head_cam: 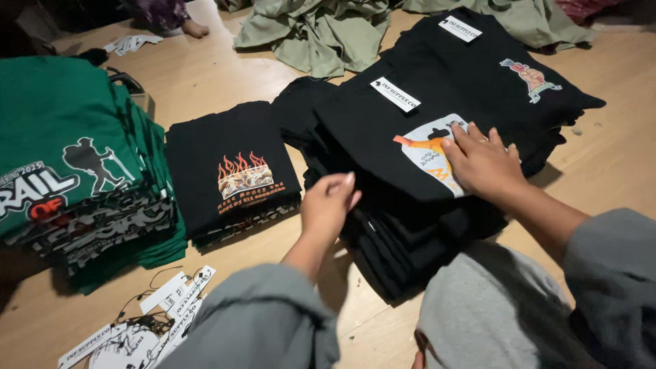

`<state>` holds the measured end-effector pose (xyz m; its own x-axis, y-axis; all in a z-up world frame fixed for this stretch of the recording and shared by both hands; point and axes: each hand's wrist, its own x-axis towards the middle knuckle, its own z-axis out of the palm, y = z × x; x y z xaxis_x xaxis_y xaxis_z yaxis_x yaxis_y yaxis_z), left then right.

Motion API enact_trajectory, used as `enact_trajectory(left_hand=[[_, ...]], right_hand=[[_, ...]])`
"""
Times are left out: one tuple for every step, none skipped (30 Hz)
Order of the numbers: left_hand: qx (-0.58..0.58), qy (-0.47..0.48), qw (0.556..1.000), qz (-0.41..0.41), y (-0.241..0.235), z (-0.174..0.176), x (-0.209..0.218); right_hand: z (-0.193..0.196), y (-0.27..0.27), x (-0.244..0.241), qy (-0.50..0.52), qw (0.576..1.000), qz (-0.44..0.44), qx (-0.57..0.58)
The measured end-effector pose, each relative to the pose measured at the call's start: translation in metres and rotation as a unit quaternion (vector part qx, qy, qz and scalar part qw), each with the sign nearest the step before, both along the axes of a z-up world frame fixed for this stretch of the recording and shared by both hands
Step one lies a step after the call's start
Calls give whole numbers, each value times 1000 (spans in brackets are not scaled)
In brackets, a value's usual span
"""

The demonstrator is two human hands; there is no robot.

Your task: The person organizes a stack of shirts by attaching paper labels to them and then placing them onto a pile.

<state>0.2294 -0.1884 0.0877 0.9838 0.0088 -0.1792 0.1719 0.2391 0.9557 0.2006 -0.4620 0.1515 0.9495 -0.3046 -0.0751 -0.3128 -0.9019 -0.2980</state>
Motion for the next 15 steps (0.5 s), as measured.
enact_trajectory(left_hand=[[0,0,1000,1,13,-5,-16],[34,50,998,2,27,-11,-31],[68,101,993,5,40,-17,-48],[67,102,992,6,52,-21,-60],[197,141,970,-18,65,-27,-74],[322,178,929,-41,78,-32,-88],[320,181,929,-38,88,-51,-93],[365,191,909,-63,98,-70,-99],[406,201,887,-86,109,-88,-104],[403,205,888,-81,124,-108,-106],[413,213,882,-72,139,-126,-106],[424,221,876,-64,153,-144,-107],[421,223,877,-60,167,-126,-113],[371,235,898,-20,181,-108,-119],[320,246,915,16,194,-90,-125]], right_hand=[[9,17,-8,0,1000,1,0],[18,34,-17,-17,1000,-4,3],[27,52,-26,-34,999,-8,6],[46,75,-40,-33,999,-6,6],[63,99,-54,-22,999,16,24],[81,123,-68,-12,998,38,43],[71,123,-70,-9,998,43,42],[62,123,-71,-7,998,62,3],[54,123,-71,-7,996,84,-36],[44,120,-70,-6,995,91,-38],[35,117,-67,-30,992,87,-85],[26,113,-64,-54,986,83,-131],[24,118,-64,-55,986,89,-132],[22,122,-63,-77,986,90,-121],[20,124,-63,-97,985,88,-109]])
